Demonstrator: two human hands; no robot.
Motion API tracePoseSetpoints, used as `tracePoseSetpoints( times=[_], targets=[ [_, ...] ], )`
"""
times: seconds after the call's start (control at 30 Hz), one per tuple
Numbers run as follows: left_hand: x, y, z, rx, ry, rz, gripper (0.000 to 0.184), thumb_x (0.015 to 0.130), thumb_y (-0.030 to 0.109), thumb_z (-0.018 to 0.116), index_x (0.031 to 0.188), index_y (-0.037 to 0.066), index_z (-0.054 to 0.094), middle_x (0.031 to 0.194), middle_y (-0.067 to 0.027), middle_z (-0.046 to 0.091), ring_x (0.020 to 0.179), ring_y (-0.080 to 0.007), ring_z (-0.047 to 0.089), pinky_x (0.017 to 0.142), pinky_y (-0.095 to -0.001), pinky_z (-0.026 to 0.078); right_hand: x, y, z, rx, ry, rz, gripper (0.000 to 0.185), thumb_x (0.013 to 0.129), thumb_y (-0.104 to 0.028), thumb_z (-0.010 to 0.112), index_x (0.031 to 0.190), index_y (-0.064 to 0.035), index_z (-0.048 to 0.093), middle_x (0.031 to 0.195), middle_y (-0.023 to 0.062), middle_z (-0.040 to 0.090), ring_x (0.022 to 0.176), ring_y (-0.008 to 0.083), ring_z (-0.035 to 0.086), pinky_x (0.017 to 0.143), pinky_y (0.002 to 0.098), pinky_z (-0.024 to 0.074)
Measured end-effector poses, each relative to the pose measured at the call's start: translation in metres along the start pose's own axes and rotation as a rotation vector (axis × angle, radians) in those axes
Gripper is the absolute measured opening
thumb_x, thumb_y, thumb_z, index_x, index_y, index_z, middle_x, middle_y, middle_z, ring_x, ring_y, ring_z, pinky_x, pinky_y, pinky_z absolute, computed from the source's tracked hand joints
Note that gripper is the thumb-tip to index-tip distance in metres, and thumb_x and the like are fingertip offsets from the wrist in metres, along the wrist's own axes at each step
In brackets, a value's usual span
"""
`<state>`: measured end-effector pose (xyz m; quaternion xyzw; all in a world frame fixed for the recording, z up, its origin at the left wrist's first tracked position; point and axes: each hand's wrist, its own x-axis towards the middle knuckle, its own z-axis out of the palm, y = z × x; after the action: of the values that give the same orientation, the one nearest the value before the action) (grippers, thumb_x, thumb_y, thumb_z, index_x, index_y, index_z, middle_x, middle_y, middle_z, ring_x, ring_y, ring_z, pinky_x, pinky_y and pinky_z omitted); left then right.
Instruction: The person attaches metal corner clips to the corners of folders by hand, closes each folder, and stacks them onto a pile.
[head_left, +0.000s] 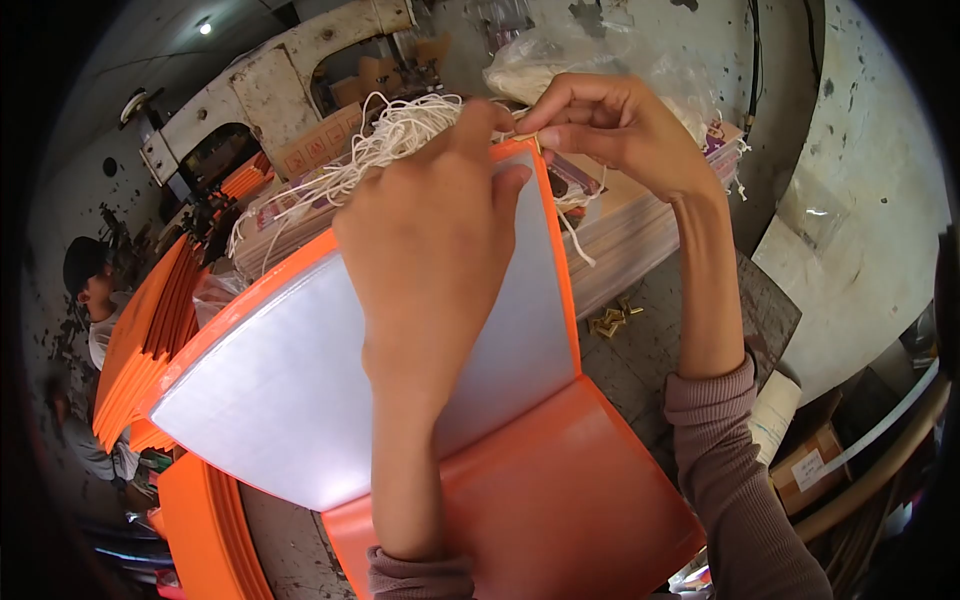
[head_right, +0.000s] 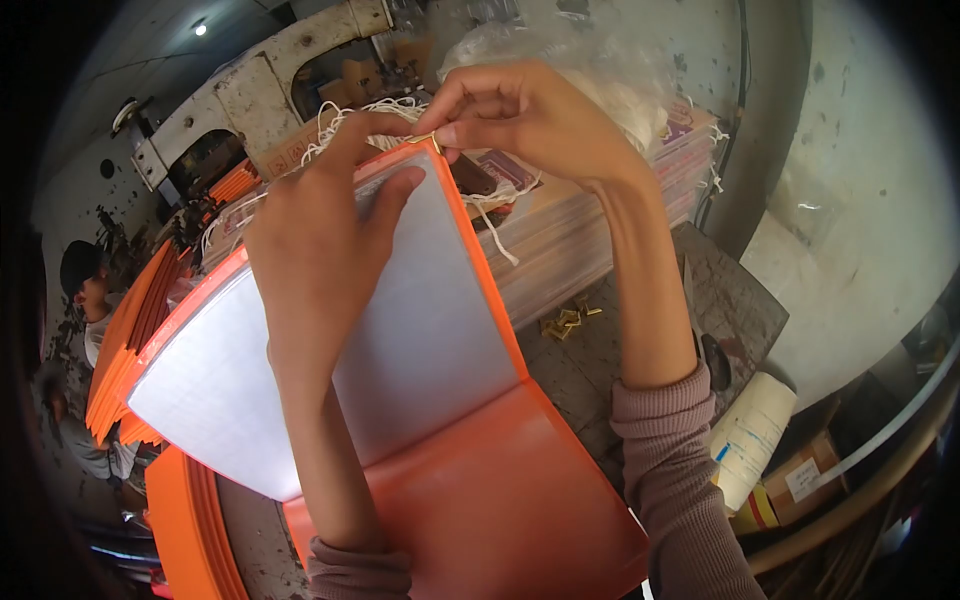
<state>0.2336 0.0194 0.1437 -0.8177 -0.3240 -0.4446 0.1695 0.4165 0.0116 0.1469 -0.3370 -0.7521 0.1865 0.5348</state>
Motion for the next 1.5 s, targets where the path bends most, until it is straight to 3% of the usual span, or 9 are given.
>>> tracePoseSetpoints(
  times=[0.03,0.27,0.43,0.57,0.67,0.83,1.5],
  targets=[
    [0.0003,-0.0008,-0.0007,-0.042,-0.021,-0.030,0.022,0.077,0.027,0.063,0.096,0.017,0.058,0.069,-0.0097,0.062,0.062,-0.0272,0.060,0.055,-0.0362,0.045,0.0001,0.0021,-0.0010,-0.009,-0.008,-0.018,0.010,0.080,0.003,0.055,0.087,0.0002,0.061,0.081,0.0038,0.063,0.071,0.0059,0.057,0.065,0.0201,0.0447],
    [0.0028,-0.0006,-0.0023,-0.021,-0.029,-0.005,0.023,0.076,0.029,0.065,0.093,0.017,0.057,0.055,-0.0074,0.055,0.053,-0.0249,0.056,0.052,-0.0344,0.040,-0.0010,0.0059,-0.0061,0.002,-0.038,-0.036,0.010,0.079,0.004,0.055,0.085,0.0010,0.061,0.080,0.0038,0.062,0.067,0.0061,0.056,0.061,0.0198,0.0447],
    [0.0030,-0.0017,-0.0016,-0.050,-0.029,-0.028,0.021,0.075,0.030,0.065,0.091,0.017,0.058,0.047,-0.0063,0.047,0.046,-0.0240,0.049,0.051,-0.0332,0.037,-0.0034,0.0044,-0.0078,0.024,-0.026,0.144,0.017,0.078,-0.003,0.059,0.094,-0.0001,0.063,0.080,0.0058,0.064,0.070,0.0092,0.057,0.064,0.0214,0.0452],
    [0.0030,-0.0055,0.0005,-0.027,-0.021,-0.011,0.022,0.075,0.030,0.065,0.091,0.017,0.059,0.047,-0.0062,0.046,0.046,-0.0242,0.049,0.050,-0.0338,0.037,-0.0012,0.0060,-0.0068,0.036,-0.037,0.033,0.020,0.078,-0.003,0.059,0.097,-0.0015,0.063,0.083,0.0066,0.064,0.074,0.0104,0.059,0.068,0.0215,0.0462],
    [0.0014,-0.0086,0.0028,-0.023,0.032,0.055,0.022,0.075,0.030,0.065,0.092,0.017,0.059,0.051,-0.0054,0.052,0.049,-0.0244,0.053,0.051,-0.0337,0.039,-0.0026,0.0035,-0.0047,0.021,0.004,0.042,0.017,0.079,0.001,0.057,0.095,0.0006,0.062,0.086,0.0070,0.065,0.070,0.0070,0.057,0.066,0.0202,0.0445],
    [0.0014,-0.0092,0.0022,0.004,0.000,0.060,0.023,0.076,0.031,0.064,0.095,0.018,0.060,0.065,-0.0038,0.062,0.057,-0.0247,0.059,0.053,-0.0316,0.043,-0.0028,0.0056,-0.0099,-0.005,-0.055,0.030,0.019,0.077,0.001,0.059,0.096,-0.0001,0.062,0.084,0.0056,0.065,0.076,0.0079,0.060,0.068,0.0204,0.0450],
    [0.0021,-0.0067,0.0001,-0.035,-0.017,0.053,0.023,0.075,0.025,0.066,0.087,0.009,0.055,0.077,0.0000,0.064,0.064,-0.0248,0.061,0.058,-0.0340,0.044,-0.0017,0.0056,-0.0054,0.046,0.014,-0.004,0.012,0.075,0.001,0.062,0.087,-0.0021,0.064,0.078,0.0037,0.065,0.070,0.0065,0.060,0.064,0.0181,0.0457]
  ],
)
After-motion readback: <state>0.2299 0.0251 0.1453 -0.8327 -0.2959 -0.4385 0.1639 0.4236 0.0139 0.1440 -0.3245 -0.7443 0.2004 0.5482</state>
